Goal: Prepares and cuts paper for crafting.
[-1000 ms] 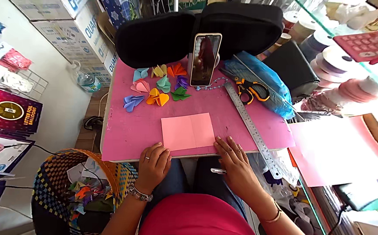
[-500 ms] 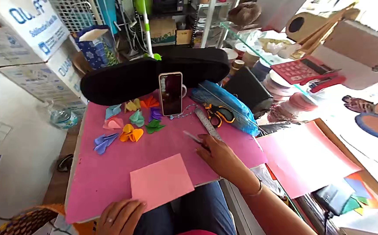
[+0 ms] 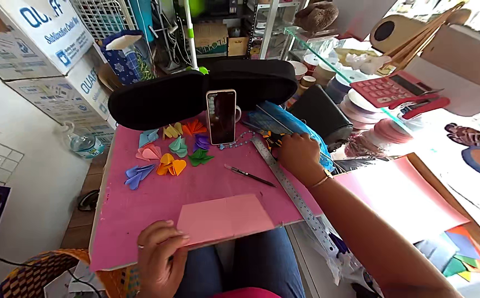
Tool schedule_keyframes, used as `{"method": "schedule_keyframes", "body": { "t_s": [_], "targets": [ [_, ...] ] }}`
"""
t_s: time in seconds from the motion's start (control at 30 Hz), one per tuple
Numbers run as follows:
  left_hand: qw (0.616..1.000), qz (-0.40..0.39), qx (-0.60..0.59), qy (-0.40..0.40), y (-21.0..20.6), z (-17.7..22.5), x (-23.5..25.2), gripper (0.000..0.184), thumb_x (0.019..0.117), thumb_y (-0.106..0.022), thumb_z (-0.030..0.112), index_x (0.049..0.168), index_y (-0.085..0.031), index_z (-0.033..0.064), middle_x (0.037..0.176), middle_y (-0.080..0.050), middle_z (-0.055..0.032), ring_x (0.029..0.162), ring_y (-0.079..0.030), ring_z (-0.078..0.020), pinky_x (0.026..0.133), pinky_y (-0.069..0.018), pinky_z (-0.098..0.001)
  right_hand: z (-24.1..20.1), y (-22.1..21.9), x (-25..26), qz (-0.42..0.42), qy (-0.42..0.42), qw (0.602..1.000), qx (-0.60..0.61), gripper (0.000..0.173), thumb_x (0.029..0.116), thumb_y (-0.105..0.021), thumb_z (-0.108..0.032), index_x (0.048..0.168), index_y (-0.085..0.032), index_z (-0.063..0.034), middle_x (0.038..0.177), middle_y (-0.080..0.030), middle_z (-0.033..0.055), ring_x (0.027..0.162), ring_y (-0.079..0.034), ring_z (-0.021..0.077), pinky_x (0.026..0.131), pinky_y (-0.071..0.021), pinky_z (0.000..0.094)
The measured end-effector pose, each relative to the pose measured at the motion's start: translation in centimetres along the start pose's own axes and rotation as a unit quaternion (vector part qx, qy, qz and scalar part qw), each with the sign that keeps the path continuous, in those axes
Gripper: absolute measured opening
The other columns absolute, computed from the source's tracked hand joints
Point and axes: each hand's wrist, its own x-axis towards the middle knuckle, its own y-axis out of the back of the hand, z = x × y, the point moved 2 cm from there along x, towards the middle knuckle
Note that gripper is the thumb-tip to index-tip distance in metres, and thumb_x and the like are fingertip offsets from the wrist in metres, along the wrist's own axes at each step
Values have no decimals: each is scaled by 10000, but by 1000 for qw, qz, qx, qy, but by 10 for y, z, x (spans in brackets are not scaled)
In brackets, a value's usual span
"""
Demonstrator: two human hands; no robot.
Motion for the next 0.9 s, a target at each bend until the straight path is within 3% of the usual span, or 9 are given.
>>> {"method": "schedule_keyframes", "body": {
  "t_s": [0.13,0.23,0.3,0.47,0.57,0.7,0.8,0.9],
  "targets": [
    [997,-4,52,-62,-6,15,-2,63,1039,-573,273,1020,-633,276,1100,-581,119,1230,-491,-61,1109,-346,-249,-7,2,5,-24,-11,1000,-2,420,904,-749,-234,1146,-655,97,1222,-620,324,1217,-553,521,892,-466,676],
    [997,16,67,-39,3,17,-7,54,1022,-594,281,993,-636,297,1189,-540,121,1302,-433,-61,1139,-314,-253,-8,6,7,-15,-20,1000,-17,407,892,-765,-225,1108,-665,105,1214,-615,339,1203,-558,531,879,-475,673],
    [997,25,69,-6,14,13,-10,61,1023,-591,296,984,-637,304,1255,-528,120,1346,-417,-65,1162,-328,-270,-8,10,6,7,-17,999,-28,324,891,-740,-152,1050,-674,122,1212,-604,351,1188,-558,534,858,-474,677],
    [996,24,72,41,40,4,-13,114,1042,-564,315,972,-636,261,1258,-565,104,1268,-489,-43,1077,-401,-220,-1,31,2,62,5,996,-56,204,886,-682,23,1022,-643,170,1159,-603,365,1136,-571,549,843,-482,664],
    [997,22,52,59,41,5,-12,119,1035,-579,289,964,-639,213,1239,-571,66,1182,-530,-4,997,-448,-150,5,30,3,66,-4,996,-52,240,922,-662,-33,1077,-643,149,1159,-622,356,1142,-583,538,874,-472,665],
    [998,28,21,56,29,15,-6,100,1029,-590,255,966,-639,194,1218,-558,58,1145,-537,34,977,-457,-109,19,31,-9,48,-23,999,6,357,960,-652,-162,1188,-649,113,1248,-615,346,1216,-562,536,920,-452,697],
    [997,31,-36,62,26,17,-6,62,1021,-604,252,1002,-654,220,1213,-563,99,1130,-545,44,942,-476,-105,38,33,-35,9,-8,997,78,420,999,-621,-237,1312,-627,42,1318,-594,322,1290,-511,531,970,-425,711],
    [987,37,-131,86,25,14,-1,96,986,-629,214,1054,-673,264,1225,-586,136,1149,-570,14,911,-513,-126,53,7,-63,12,41,988,150,434,1015,-574,-234,1361,-597,27,1333,-594,313,1275,-530,524,1018,-413,694]
  ]
}}
